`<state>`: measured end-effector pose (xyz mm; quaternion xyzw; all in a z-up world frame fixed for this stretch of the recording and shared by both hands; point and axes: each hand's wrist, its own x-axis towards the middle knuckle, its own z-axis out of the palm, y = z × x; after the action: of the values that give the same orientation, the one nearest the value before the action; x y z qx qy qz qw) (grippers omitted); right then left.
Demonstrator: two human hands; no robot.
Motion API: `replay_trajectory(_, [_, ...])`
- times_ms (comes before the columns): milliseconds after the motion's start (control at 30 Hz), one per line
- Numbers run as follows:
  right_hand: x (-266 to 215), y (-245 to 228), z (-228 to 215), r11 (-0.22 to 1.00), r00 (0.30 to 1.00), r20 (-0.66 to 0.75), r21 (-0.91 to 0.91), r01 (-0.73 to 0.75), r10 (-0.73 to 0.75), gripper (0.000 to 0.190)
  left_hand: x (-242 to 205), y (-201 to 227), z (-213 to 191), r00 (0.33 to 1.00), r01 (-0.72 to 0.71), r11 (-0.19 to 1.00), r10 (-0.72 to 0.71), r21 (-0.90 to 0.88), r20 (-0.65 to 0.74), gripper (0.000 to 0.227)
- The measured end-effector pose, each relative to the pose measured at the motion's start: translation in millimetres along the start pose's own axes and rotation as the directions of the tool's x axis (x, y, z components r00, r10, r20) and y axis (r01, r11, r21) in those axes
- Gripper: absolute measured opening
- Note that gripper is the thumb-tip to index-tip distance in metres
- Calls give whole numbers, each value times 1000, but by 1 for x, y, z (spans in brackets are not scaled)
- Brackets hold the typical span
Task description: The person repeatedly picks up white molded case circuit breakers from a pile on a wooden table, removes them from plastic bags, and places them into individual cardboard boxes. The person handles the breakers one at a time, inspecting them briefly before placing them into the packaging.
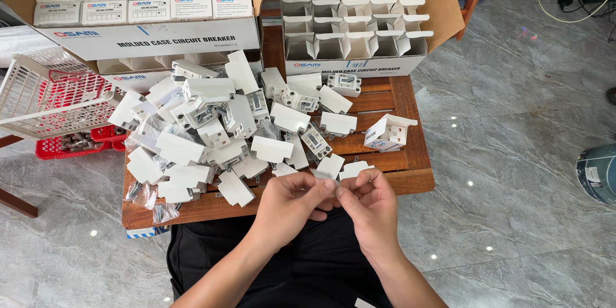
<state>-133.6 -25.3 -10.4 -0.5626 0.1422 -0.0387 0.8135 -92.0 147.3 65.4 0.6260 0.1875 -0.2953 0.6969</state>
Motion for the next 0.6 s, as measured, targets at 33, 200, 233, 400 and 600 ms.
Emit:
replay_trajectory(33, [0, 2, -1, 1000, 1000, 0, 0, 0, 0, 33, 2, -6, 0, 1000, 0, 1000, 0, 0, 0, 30])
replay_trajectory(200, [-2, 4, -4, 999, 999, 11, 5, -34, 34, 26, 9, -29, 1, 980, -174, 983, 178, -52, 84, 17])
replay_trajectory(233, [-2, 6, -5, 999, 999, 12, 5, -34, 34, 26, 7, -26, 1, 980, -175, 983, 179, -52, 83, 17])
replay_trajectory(400, [-6, 10, -4, 998, 1000, -12, -66, 20, -21, 22, 4, -21, 2, 994, -90, 995, 92, -34, 62, 13])
replay_trajectory(600, [-10, 7, -5, 997, 998, -26, -36, 61, -62, 27, 6, -31, 1, 986, -156, 988, 156, -7, 58, 20])
